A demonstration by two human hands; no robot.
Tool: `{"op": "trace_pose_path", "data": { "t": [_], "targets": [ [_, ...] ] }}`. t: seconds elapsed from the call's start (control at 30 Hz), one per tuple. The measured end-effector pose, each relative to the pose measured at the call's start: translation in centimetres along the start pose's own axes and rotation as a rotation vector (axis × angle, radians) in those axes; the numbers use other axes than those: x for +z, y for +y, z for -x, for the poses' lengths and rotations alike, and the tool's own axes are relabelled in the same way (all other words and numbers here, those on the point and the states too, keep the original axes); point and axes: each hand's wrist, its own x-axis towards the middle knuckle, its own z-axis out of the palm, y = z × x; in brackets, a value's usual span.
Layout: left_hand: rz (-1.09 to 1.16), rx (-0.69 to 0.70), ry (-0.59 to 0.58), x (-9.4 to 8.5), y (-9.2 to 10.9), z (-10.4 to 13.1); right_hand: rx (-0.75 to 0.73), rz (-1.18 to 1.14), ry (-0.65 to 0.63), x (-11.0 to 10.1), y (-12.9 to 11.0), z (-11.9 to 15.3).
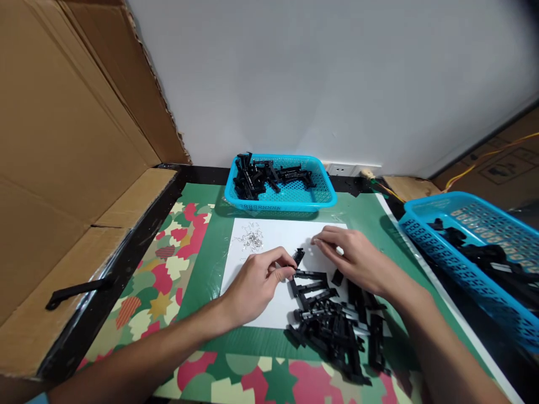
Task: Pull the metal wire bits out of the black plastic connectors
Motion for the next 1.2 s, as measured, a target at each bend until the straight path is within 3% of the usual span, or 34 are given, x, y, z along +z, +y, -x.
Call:
{"op": "trace_pose_path", "data": {
  "t": [0.13, 0.23, 0.4, 0.83, 1.2],
  "targets": [
    [0.017, 0.01, -0.003, 0.1, -0.1, 0.0, 0.039, -0.085, 0.195, 0.6, 0.3, -0.2],
    [0.003, 0.012, -0.002, 0.1, -0.2, 0.1, 0.116, -0.275, 0.307, 1.5, -0.5, -0.6],
    [-0.022, 0.017, -0.005, 0.0, 0.1, 0.1, 0.183, -0.521, 0.301, 3.1, -1.4, -1.2],
    [0.042, -0.013, 0.001, -0.2, -0.1, -0.2, 0.175, -0.327, 0.383, 3.9, -1.6, -1.4],
    [0.082, -0.02, -0.027, -0.4, -0.3, -0.3, 0.169, -0.298, 0.405, 4.0, -2.1, -1.3]
  ]
}}
